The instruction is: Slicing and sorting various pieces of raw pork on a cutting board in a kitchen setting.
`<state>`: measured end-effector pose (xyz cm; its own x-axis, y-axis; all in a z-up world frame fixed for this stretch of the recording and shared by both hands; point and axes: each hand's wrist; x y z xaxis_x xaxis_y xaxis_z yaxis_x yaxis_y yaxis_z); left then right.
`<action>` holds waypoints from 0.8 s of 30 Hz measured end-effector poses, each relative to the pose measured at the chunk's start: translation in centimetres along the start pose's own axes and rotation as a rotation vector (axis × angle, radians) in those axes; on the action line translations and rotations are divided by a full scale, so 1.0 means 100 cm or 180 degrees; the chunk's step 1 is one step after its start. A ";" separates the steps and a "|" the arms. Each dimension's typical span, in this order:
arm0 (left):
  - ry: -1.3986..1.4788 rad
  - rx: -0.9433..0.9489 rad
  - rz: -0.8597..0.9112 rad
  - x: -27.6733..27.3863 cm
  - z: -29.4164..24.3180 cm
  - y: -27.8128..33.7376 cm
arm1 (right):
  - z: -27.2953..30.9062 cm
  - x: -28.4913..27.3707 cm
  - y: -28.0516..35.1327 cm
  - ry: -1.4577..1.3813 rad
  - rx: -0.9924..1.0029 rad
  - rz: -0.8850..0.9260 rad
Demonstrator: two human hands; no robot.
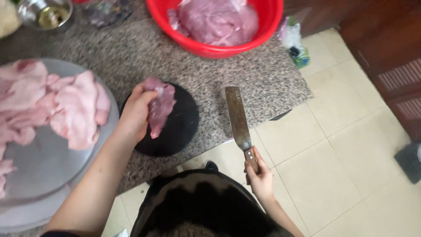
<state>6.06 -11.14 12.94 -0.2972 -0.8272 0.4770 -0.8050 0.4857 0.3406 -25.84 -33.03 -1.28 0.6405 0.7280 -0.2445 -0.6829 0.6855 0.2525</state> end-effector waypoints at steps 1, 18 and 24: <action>-0.0032 -0.0010 0.0073 0.009 0.000 -0.013 | -0.001 -0.002 0.003 -0.0032 -0.0007 -0.0073; -0.1724 -0.0521 0.1583 0.166 -0.060 -0.093 | -0.020 -0.021 0.011 -0.0836 0.0283 -0.0920; -0.2545 -0.0674 0.1795 0.179 -0.062 -0.106 | -0.013 -0.011 0.008 -0.0915 0.0302 -0.1015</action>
<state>12.43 -29.38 22.87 -0.9280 -0.3697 -0.0452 -0.3551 0.8416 0.4069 -27.53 -33.23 -1.98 0.8950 0.4425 -0.0572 -0.4083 0.8640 0.2948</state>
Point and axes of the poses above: each hand's wrist, its own y-axis away from the middle knuckle, its own x-axis out of the palm, z = x × y, and after that the axes turned 5 degrees about y, right-handed
